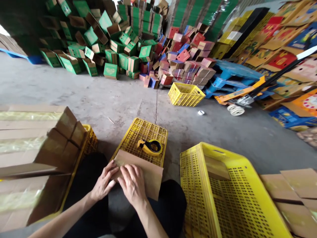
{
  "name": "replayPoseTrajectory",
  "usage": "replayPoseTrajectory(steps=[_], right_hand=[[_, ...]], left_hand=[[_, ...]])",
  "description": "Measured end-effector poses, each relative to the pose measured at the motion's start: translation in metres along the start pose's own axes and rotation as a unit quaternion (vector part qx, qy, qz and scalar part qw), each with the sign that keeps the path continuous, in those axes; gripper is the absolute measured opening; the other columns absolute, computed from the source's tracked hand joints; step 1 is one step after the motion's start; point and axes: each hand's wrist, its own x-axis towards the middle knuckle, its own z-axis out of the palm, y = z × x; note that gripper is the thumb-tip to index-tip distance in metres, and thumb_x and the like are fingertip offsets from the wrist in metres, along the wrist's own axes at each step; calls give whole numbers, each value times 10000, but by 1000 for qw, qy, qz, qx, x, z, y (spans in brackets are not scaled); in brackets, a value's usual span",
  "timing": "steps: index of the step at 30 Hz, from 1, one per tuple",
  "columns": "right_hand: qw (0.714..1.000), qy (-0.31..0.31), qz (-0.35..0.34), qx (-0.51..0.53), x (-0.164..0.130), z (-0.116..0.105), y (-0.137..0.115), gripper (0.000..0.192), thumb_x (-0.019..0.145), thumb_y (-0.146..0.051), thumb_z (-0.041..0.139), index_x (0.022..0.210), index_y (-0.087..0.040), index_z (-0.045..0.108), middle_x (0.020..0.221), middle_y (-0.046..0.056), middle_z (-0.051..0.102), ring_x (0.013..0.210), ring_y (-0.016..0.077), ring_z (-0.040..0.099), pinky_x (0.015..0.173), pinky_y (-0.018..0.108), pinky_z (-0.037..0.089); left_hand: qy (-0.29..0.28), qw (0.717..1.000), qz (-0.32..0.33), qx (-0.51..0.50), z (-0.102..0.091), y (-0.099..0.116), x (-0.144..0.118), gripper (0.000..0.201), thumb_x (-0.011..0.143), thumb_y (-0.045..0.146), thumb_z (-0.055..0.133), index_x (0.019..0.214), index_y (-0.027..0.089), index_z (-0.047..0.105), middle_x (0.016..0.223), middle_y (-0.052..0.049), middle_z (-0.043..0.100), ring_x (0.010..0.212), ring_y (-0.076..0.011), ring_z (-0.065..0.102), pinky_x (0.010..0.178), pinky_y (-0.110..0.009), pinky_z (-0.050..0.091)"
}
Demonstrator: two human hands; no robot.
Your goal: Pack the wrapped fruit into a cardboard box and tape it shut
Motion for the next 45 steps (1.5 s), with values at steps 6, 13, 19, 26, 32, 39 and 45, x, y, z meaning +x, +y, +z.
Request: replayPoseTrajectory(steps=[6,13,19,26,32,39,45], right_hand=[[998,20,48,-38,9,8,-9,350,1100,-280,462,1390,-220,649,1289,106,696,1138,266,638,990,441,513],[992,31,92,-82,15,15,-8,366,1106,-279,450,1428,-247,623,1324,115,667,1129,282,625,945,439,491],[980,30,128,-149,25,23,-13,407,1104,-329,448,1474,-254,599,1302,144,666,1035,302,624,838,455,509],[988,-6,116,-102,34,27,-24,444,1097,-339,446,1513,-239,567,1433,151,602,1211,323,592,1055,536,490],[988,-2,135,-75,42,42,-41,521,1088,-306,448,1587,-159,459,1700,145,357,1554,366,319,1229,626,335],[996,3,83,-44,-8,40,-44,647,1080,-341,479,1678,-213,271,1684,54,410,1573,267,330,1287,541,319],[996,23,79,-39,-17,37,-38,699,1031,-241,479,1689,-212,245,1672,74,425,1544,271,389,1271,504,353]], left_hand=[[-4,1000,5,-20,-2,2,2,521,1096,479,420,1538,210,479,1518,-175,488,1567,-334,345,1198,-479,467],[-22,999,-2,-46,-4,3,2,528,1094,466,427,1560,219,447,1553,-175,462,1583,-338,311,1227,-514,422],[-12,997,-21,-79,-3,1,2,533,1072,489,469,1534,223,484,1547,-176,491,1559,-351,361,1222,-525,422],[20,987,-46,-152,0,4,3,658,1065,578,428,1621,230,370,1626,-183,437,1550,-374,372,1239,-595,364],[26,982,-85,-167,8,4,-10,679,1098,568,312,1704,300,165,1764,-94,212,1611,-321,248,1290,-553,286],[15,996,-70,-58,-5,12,-2,612,1116,478,307,1699,332,191,1761,-33,236,1613,-302,247,1291,-547,301],[-76,994,75,29,-14,28,37,751,1072,639,335,1705,262,190,1706,-100,368,1556,-322,384,1273,-504,358]])
